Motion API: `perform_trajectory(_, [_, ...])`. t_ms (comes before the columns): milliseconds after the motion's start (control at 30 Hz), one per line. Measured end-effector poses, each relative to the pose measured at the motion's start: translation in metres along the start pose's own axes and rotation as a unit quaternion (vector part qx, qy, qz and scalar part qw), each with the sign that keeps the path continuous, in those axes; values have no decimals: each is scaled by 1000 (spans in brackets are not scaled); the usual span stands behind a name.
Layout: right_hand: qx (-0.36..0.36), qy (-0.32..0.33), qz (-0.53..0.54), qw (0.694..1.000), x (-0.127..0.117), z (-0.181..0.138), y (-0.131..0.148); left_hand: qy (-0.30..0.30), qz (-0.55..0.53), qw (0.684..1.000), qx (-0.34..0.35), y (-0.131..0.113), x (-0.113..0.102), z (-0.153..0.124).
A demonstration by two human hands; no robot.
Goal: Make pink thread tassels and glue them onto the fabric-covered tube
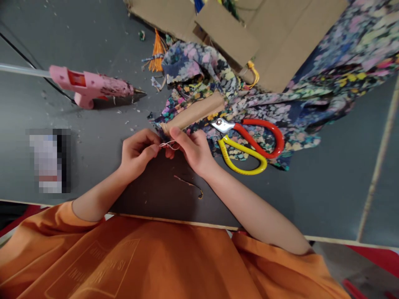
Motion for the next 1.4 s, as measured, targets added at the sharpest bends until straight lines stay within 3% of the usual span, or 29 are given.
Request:
perform_trajectory(100, [-4,-23,23,999,-2,3,1,-5,6,1000,16,-3,-3,-2])
perform_trajectory(200, [15,-68,65,995,-6,6,1,-5,-40,994,105,-16,-7,-5])
perform_trajectory(300, [47,-59,90,993,-2,8,0,-3,-102,982,158,-23,-10,-5])
perform_trajectory(500, [82,-21,105,991,4,5,-5,7,-134,984,114,-20,-9,-2])
perform_trajectory(633, [48,-9,26,998,3,0,-9,-65,-57,995,54,-10,-18,-3])
perform_trajectory(767, [34,1,-13,999,2,-4,-14,-118,-2,992,43,-8,-26,-4])
perform_trajectory(1167, [-24,61,25,998,9,-1,-5,-105,-24,994,-2,-3,-21,3])
perform_trajectory(1267, [-9,105,37,994,16,0,-1,-111,-41,993,-8,0,-22,3])
perform_trajectory(1400, [68,172,18,983,27,-3,0,-160,-47,986,-25,6,-32,0])
Point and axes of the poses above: each hand's wrist, its own z-axis towards the middle knuckle, its own x-axis out of the palm, y = z × x, the point moved 9 cm from there along z, towards the middle knuckle, and after that the axes turned 6 degrees about -z, right-handed, at the moved point
